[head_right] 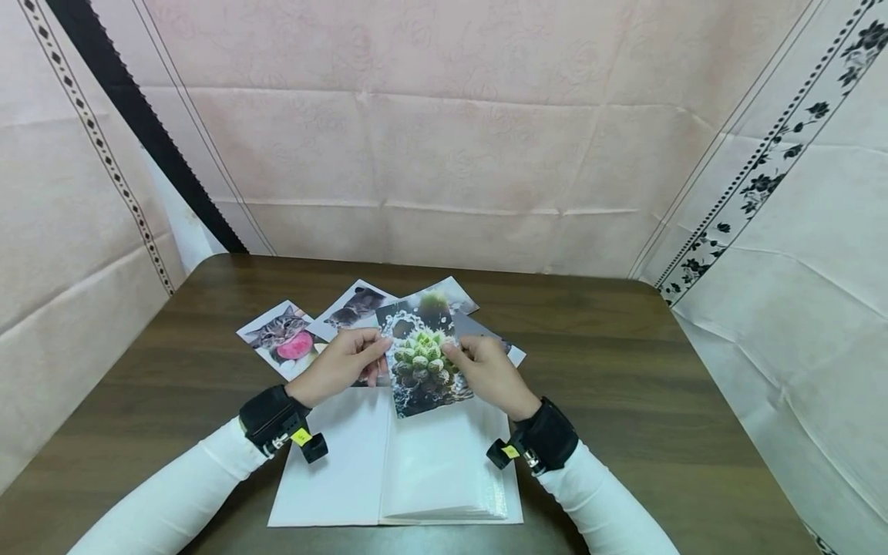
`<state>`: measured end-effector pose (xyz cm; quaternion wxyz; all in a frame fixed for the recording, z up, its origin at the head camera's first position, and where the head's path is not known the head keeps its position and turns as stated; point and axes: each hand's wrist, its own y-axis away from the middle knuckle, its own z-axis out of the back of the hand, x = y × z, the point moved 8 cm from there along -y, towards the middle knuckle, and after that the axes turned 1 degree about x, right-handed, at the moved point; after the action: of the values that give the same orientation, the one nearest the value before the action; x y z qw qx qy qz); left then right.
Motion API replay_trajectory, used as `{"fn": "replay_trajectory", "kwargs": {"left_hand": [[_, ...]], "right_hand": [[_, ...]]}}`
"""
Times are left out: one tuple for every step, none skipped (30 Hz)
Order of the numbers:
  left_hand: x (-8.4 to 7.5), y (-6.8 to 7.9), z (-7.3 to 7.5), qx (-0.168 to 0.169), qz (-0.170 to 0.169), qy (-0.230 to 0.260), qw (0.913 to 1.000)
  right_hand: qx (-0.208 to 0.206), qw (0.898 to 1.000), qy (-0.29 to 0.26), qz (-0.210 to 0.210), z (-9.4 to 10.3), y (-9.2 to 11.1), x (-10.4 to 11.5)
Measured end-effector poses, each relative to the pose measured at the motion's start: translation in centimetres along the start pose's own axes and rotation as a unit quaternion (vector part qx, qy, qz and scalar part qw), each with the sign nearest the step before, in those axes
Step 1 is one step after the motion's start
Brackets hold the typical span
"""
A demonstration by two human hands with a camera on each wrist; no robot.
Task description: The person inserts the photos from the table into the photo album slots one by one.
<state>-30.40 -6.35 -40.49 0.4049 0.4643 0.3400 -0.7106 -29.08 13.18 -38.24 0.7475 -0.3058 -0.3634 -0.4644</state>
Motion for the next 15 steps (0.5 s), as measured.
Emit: {"fn": "replay_trajectory", "kwargs": {"left_hand": [[-0.1, 0.0, -0.1, 0.002, -0.001, -0.002, 1.0000], [-0.1, 0.1, -0.1, 0.005, -0.001, -0.005, 1.0000], [-0.2, 0.2, -0.1, 0.006, 0.000, -0.009, 0.9999], [-0.2, 0.2, -0.2, 0.008, 0.001, -0.012, 0.9999], [-0.3, 0.2, -0.2, 0.010, 0.000, -0.015, 0.9998], [-0.3, 0.2, -0.3, 0.014, -0.002, -0.017, 0.9998], [-0.3, 0.2, -0.4, 0.019, -0.003, -0.016, 0.9997], [-0.3, 0.1, -0.5, 0.026, -0.003, -0.016, 0.9995], [-0.3, 0.1, -0.6, 0.034, -0.003, -0.016, 0.9993], [-0.3, 0.1, -0.8, 0.043, -0.003, -0.015, 0.9990], [-0.3, 0.1, -0.9, 0.053, -0.002, -0.016, 0.9985], [-0.3, 0.2, -1.1, 0.064, -0.001, -0.015, 0.9978], [-0.3, 0.2, -1.2, 0.075, 0.000, -0.014, 0.9971], [-0.4, 0.3, -1.4, 0.083, 0.000, -0.016, 0.9964], [-0.4, 0.4, -1.5, 0.090, 0.001, -0.017, 0.9958]], "right_hand": [[-0.002, 1.000, -0.001, 0.000, -0.1, 0.0, 0.0], [-0.002, 1.000, -0.002, 0.000, -0.1, 0.0, 0.0], [-0.002, 1.000, -0.001, 0.000, -0.2, 0.0, 0.1], [-0.002, 1.000, -0.001, 0.000, -0.3, 0.0, 0.1], [-0.003, 1.000, 0.001, -0.001, -0.3, 0.0, 0.1], [-0.003, 1.000, 0.003, -0.001, -0.3, 0.0, 0.2], [-0.003, 1.000, 0.005, -0.002, -0.4, 0.0, 0.2], [-0.004, 1.000, 0.007, -0.004, -0.4, 0.0, 0.2], [-0.005, 1.000, 0.008, -0.005, -0.4, 0.0, 0.2], [-0.007, 1.000, 0.008, -0.008, -0.3, 0.0, 0.2], [-0.009, 1.000, 0.007, -0.011, -0.3, 0.1, 0.1], [-0.012, 1.000, 0.004, -0.014, -0.3, 0.1, 0.1], [-0.015, 1.000, 0.001, -0.019, -0.2, 0.1, 0.0], [-0.018, 1.000, -0.002, -0.022, -0.2, 0.0, -0.1], [-0.021, 0.999, -0.005, -0.025, -0.1, 0.0, -0.2]]}}
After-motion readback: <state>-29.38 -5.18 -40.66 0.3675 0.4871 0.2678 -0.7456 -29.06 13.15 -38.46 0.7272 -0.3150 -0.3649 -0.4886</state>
